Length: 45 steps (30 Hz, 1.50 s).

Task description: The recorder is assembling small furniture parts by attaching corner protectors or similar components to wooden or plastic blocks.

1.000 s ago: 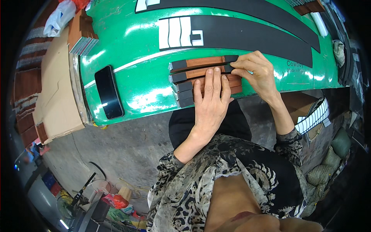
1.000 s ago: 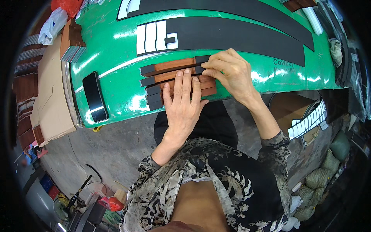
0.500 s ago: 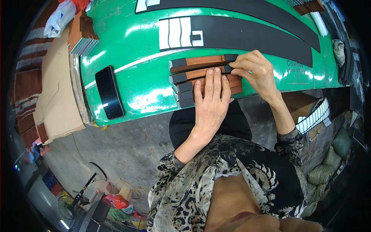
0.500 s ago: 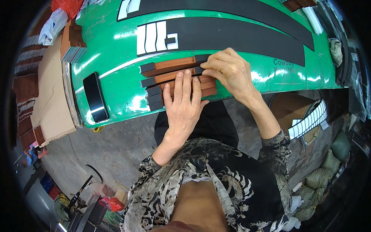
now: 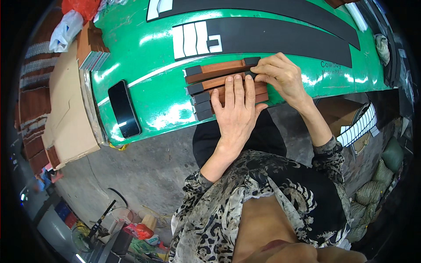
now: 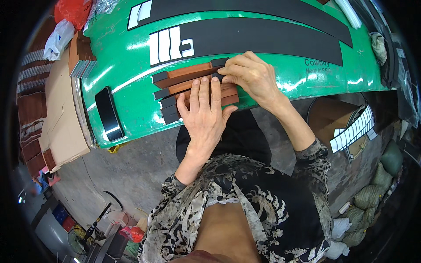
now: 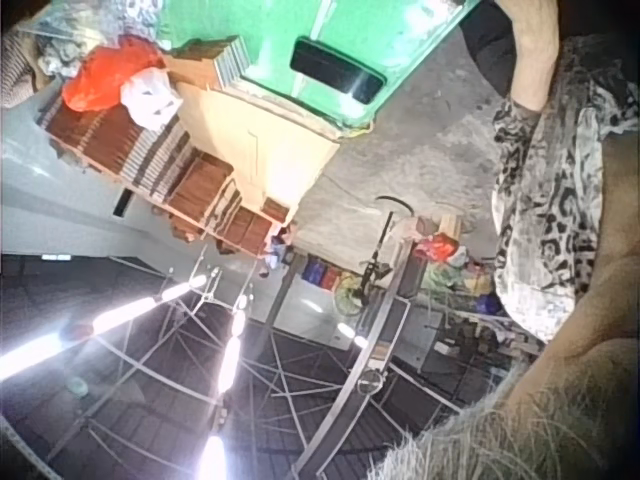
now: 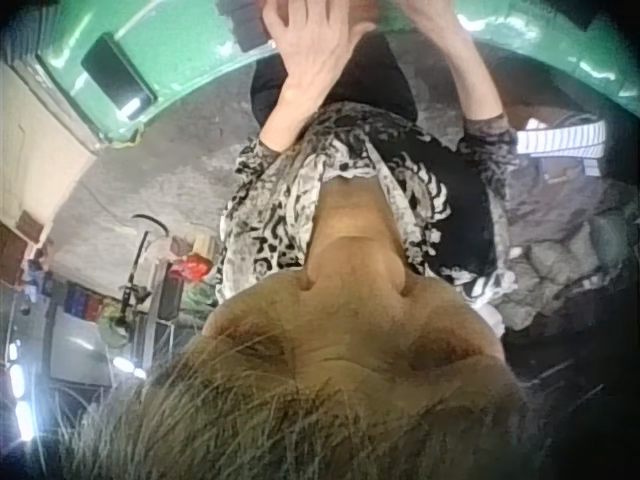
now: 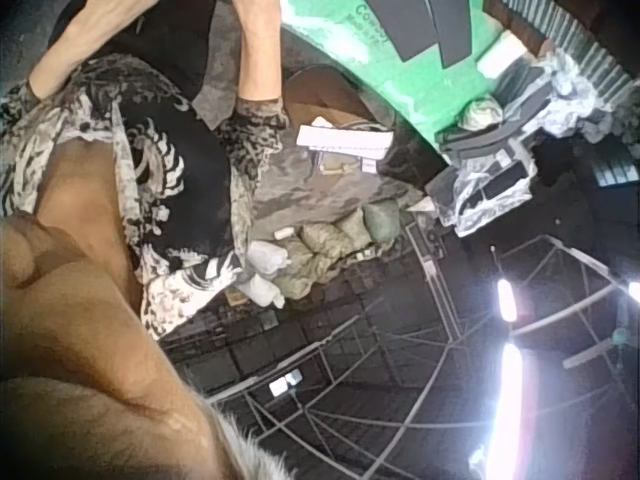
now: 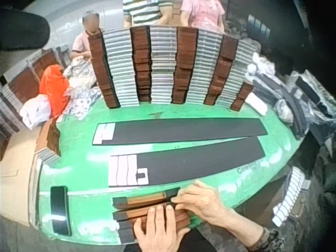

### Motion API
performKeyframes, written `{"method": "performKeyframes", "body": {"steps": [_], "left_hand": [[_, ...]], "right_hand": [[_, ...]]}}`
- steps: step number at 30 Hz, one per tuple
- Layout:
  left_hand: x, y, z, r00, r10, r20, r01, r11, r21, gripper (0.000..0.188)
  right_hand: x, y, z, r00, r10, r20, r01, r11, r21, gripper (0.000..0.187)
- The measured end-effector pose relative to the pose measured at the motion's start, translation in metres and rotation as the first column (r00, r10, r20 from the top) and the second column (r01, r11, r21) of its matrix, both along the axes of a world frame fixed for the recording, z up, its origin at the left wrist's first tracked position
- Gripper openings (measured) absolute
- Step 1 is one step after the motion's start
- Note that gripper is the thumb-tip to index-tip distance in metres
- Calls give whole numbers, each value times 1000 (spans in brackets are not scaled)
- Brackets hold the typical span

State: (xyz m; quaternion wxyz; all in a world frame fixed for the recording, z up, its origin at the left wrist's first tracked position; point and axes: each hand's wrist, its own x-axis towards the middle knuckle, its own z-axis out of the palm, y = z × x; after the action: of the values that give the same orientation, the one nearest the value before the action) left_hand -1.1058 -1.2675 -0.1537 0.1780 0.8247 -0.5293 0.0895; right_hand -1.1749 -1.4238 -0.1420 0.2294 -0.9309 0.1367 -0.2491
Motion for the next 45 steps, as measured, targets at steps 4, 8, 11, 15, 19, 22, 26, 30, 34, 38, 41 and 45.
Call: {"method": "performKeyframes", "body": {"steps": [4, 8, 11, 15, 19, 22, 26, 30, 34, 38, 41, 45], "left_hand": [[0, -1, 0, 1000, -2, 7, 2, 1000, 23, 75], [0, -2, -1, 1000, -14, 28, 13, 1000, 25, 77], [2, -1, -2, 998, -18, 54, 17, 1000, 25, 78], [4, 1, 0, 998, -35, 50, 33, 998, 48, 79], [3, 1, -5, 998, -57, 29, 56, 998, 36, 84], [1, 4, -7, 997, -67, 24, 66, 997, 35, 86], [1, 5, -5, 997, -79, 11, 79, 997, 21, 85], [4, 5, -7, 996, -86, 16, 86, 996, -22, 81], [7, 9, -7, 995, -97, -4, 97, 995, 13, 75], [6, 9, -11, 994, -105, 29, 105, 994, 13, 66], [4, 7, -17, 993, -91, 79, 93, 996, -17, 61], [3, 9, -18, 994, -103, 33, 104, 994, -38, 62]], "right_hand": [[-11, -12, -1, 996, 8, 91, -28, 975, 220, 21], [-25, -12, 0, 993, -100, 54, 80, 953, 293, 20], [-18, -4, 0, 997, -20, 74, 8, 985, 171, 22], [-15, 1, 2, 999, 22, 31, -24, 997, 75, 19], [7, -18, 18, 994, 107, 26, -110, 974, 200, 16], [49, -32, 30, 992, 111, 61, -124, 947, 295, 14], [102, -53, 17, 981, 137, -138, -124, 988, 94, 13], [155, -58, 19, 963, 127, -237, -133, 991, -11, 14], [218, -68, 0, 961, 115, -252, -130, 991, -43, 15], [263, -61, -13, 947, 147, -286, -170, 984, -55, 20], [277, -57, -16, 931, 126, -342, -174, 978, -115, 24], [285, -63, -19, 897, 82, -435, -130, 988, -82, 32]]}}
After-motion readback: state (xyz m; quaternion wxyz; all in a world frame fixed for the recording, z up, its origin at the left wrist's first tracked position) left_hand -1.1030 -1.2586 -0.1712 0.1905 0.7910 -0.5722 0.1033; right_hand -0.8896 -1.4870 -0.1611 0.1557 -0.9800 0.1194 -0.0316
